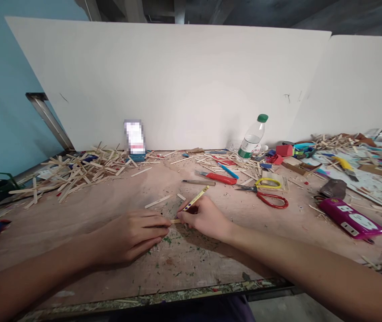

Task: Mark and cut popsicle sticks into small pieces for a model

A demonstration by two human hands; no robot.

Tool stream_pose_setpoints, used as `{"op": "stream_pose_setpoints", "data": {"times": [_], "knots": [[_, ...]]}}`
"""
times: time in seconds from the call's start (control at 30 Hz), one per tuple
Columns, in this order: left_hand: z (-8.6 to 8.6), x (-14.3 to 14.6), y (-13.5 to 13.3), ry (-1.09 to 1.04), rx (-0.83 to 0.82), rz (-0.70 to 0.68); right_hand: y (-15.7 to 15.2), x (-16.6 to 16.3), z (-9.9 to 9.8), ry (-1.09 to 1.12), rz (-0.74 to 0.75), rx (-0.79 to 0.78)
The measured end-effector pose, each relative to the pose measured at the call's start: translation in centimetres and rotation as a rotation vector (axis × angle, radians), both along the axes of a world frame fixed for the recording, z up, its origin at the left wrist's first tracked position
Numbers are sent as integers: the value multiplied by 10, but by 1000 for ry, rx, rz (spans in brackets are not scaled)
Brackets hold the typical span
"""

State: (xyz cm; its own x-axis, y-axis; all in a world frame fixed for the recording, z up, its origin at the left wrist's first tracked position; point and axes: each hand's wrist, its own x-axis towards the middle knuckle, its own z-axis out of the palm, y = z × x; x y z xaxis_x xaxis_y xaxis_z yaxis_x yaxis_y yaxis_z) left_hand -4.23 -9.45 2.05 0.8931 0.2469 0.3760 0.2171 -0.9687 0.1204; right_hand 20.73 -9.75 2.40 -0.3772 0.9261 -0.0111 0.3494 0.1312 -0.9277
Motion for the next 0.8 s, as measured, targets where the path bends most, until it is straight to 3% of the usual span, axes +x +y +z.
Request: {"op": "stream_pose_setpoints", "data": {"times": [0.8], "knots": [[2, -1, -1, 12, 8, 9, 2, 1, -4, 16, -29, 15]]}}
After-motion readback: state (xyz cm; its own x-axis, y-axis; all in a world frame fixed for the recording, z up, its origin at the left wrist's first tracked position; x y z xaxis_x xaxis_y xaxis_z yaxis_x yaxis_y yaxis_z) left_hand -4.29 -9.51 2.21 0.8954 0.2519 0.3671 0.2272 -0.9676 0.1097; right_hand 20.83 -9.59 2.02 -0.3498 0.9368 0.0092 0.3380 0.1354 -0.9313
